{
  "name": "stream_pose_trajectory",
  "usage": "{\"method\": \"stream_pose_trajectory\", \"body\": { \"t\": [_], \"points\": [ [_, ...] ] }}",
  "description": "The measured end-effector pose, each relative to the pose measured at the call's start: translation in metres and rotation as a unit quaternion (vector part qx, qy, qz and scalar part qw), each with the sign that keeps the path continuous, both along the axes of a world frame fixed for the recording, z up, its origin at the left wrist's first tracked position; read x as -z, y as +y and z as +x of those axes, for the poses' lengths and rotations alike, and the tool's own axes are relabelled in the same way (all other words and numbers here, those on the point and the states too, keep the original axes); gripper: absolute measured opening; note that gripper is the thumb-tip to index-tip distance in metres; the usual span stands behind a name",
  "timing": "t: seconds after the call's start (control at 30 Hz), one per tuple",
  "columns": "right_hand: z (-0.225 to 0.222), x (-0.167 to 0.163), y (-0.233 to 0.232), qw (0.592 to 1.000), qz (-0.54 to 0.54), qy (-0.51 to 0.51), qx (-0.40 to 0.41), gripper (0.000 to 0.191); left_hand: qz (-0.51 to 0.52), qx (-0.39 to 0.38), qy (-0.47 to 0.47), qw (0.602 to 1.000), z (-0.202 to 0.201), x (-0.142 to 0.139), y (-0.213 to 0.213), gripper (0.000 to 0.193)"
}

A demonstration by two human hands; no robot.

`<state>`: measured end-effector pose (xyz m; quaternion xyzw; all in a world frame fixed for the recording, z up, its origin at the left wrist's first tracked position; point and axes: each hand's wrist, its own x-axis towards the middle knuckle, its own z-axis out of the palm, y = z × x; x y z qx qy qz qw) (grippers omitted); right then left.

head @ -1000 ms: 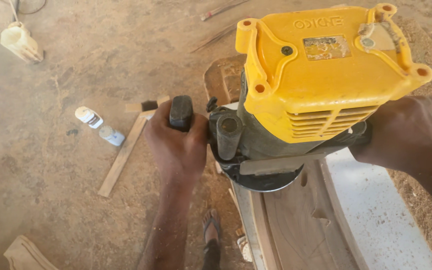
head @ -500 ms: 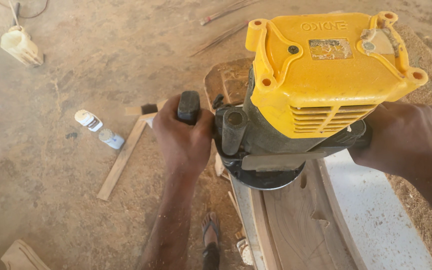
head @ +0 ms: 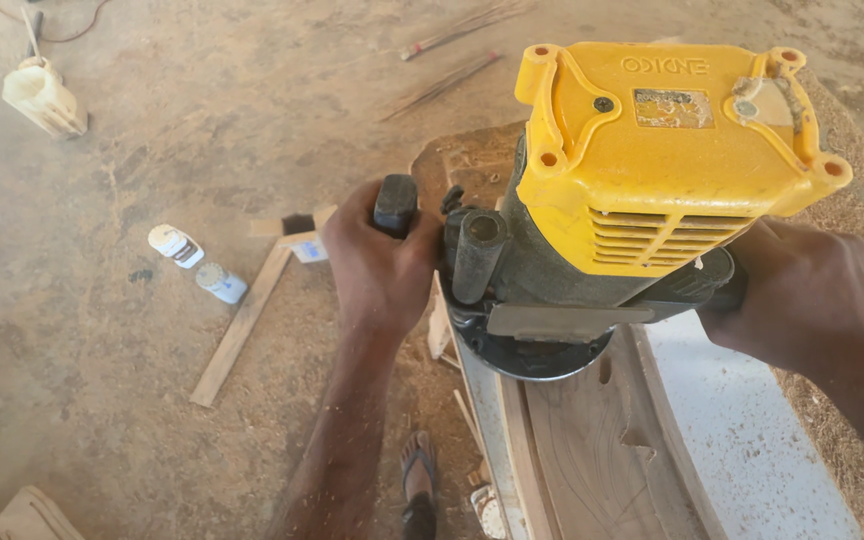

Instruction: The person uses a yellow electric router to carve a decorative pattern into a piece of wood. They guide the tool along the wood surface, creating a recessed design while sawdust accumulates around the work area.

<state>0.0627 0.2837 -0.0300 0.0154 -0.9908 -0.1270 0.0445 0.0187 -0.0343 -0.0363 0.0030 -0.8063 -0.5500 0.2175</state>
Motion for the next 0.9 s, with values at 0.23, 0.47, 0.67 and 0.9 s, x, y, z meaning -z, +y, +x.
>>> {"method": "stream_pose_trajectory", "body": {
  "t": [0.23,0.47,0.67,0.9],
  "points": [
    [0.0028,-0.0015,-0.0023,1.000,-0.009,-0.013,0.022,0.031,-0.001,0.010,-0.048,0.999,-0.0029,-0.0032,0.0006,0.017],
    [0.0067,0.0035,-0.0016,1.000,0.004,0.018,0.021,0.038,-0.002,0.015,-0.026,1.000,-0.0059,-0.0027,0.0020,0.016],
    [0.0085,0.0048,0.0007,1.000,0.011,-0.003,0.029,0.040,-0.007,0.010,-0.027,1.000,-0.0073,-0.0025,0.0027,0.014],
    [0.0091,0.0066,0.0037,0.999,0.005,-0.016,0.037,0.038,0.004,0.015,-0.034,0.999,-0.0072,-0.0037,0.0032,0.015]
  ]
}}
